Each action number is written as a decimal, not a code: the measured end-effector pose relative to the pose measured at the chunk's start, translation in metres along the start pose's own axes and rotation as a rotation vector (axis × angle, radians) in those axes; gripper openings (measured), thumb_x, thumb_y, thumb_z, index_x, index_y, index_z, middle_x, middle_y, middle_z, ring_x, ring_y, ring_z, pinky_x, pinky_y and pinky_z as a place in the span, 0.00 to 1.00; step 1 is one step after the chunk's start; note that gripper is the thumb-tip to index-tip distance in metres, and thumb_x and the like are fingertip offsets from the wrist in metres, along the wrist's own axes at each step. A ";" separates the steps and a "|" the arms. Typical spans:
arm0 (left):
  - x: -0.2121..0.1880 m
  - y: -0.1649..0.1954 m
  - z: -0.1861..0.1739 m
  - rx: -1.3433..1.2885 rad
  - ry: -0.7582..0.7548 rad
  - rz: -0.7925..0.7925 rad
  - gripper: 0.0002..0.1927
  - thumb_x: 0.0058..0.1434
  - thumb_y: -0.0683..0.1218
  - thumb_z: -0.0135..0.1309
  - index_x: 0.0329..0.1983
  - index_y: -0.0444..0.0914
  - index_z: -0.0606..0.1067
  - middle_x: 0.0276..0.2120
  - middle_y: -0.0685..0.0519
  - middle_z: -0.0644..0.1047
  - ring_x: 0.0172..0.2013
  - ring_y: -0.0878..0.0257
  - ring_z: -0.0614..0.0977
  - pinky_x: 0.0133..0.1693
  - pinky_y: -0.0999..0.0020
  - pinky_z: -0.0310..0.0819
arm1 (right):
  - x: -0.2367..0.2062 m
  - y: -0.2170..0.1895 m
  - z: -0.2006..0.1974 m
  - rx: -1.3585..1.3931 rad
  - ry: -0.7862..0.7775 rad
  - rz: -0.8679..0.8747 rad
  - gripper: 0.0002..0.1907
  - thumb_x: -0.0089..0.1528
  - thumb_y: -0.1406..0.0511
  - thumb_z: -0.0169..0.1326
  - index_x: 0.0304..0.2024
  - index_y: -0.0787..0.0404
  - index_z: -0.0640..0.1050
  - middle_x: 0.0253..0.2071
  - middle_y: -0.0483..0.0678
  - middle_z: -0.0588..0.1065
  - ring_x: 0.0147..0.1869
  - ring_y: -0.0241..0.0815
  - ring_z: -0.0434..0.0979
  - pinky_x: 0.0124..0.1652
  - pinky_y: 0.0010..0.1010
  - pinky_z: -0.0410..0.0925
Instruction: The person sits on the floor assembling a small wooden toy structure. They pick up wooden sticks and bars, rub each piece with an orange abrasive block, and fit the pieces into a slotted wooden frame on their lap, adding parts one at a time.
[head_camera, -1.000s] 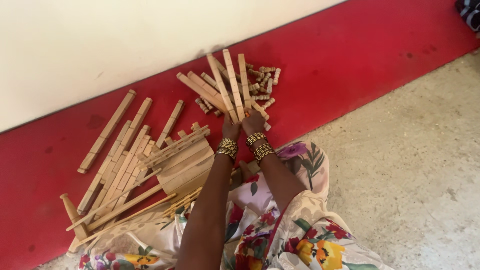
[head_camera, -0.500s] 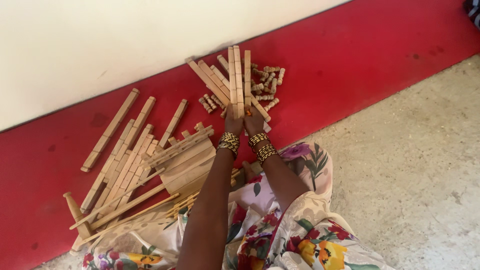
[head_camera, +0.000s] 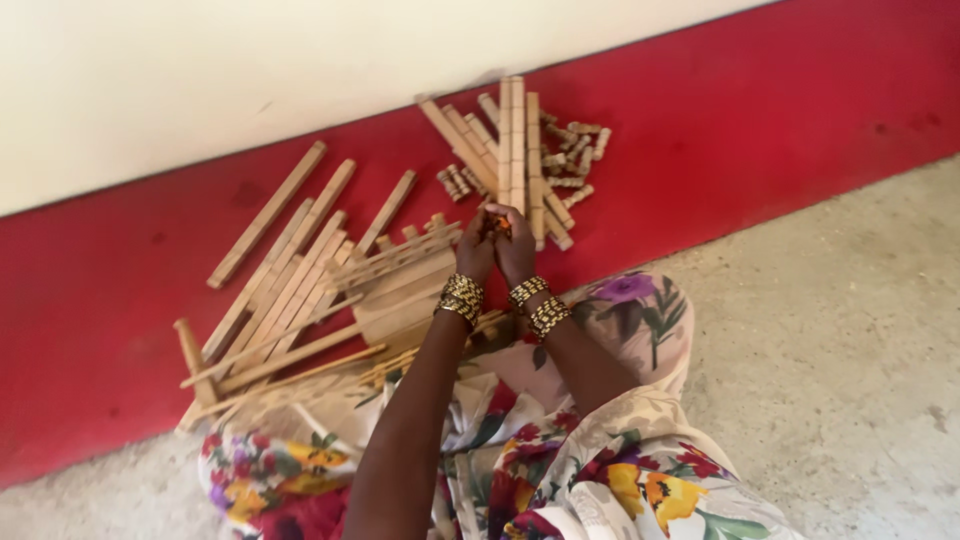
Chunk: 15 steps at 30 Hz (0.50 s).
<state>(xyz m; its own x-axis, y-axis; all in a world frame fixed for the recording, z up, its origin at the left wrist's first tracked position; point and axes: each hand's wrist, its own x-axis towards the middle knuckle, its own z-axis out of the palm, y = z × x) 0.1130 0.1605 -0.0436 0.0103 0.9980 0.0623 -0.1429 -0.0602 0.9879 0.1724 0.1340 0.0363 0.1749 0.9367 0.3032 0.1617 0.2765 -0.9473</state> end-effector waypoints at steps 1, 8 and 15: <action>-0.007 0.002 -0.007 0.042 0.016 0.011 0.30 0.64 0.30 0.41 0.71 0.34 0.63 0.59 0.42 0.76 0.58 0.56 0.78 0.58 0.67 0.72 | -0.005 0.000 0.003 -0.003 -0.035 -0.039 0.21 0.59 0.80 0.49 0.53 0.62 0.76 0.53 0.50 0.78 0.56 0.41 0.78 0.57 0.30 0.71; -0.048 0.004 -0.053 0.039 0.222 0.017 0.27 0.57 0.29 0.42 0.61 0.32 0.73 0.52 0.43 0.80 0.51 0.56 0.82 0.51 0.65 0.79 | -0.036 -0.006 0.033 0.107 -0.347 0.230 0.22 0.64 0.76 0.52 0.60 0.60 0.69 0.55 0.49 0.75 0.55 0.42 0.78 0.51 0.31 0.74; -0.076 0.013 -0.094 0.329 0.435 -0.106 0.17 0.63 0.37 0.52 0.56 0.35 0.78 0.43 0.44 0.83 0.43 0.57 0.86 0.45 0.65 0.79 | -0.057 -0.017 0.051 0.188 -0.757 0.035 0.30 0.62 0.79 0.53 0.68 0.63 0.68 0.66 0.56 0.70 0.67 0.46 0.70 0.63 0.33 0.64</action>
<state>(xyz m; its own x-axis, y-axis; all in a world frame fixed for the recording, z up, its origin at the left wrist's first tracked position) 0.0178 0.0855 -0.0490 -0.4118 0.9106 -0.0351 0.1537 0.1073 0.9823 0.1101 0.0873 0.0303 -0.5441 0.8185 0.1844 -0.0112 0.2127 -0.9771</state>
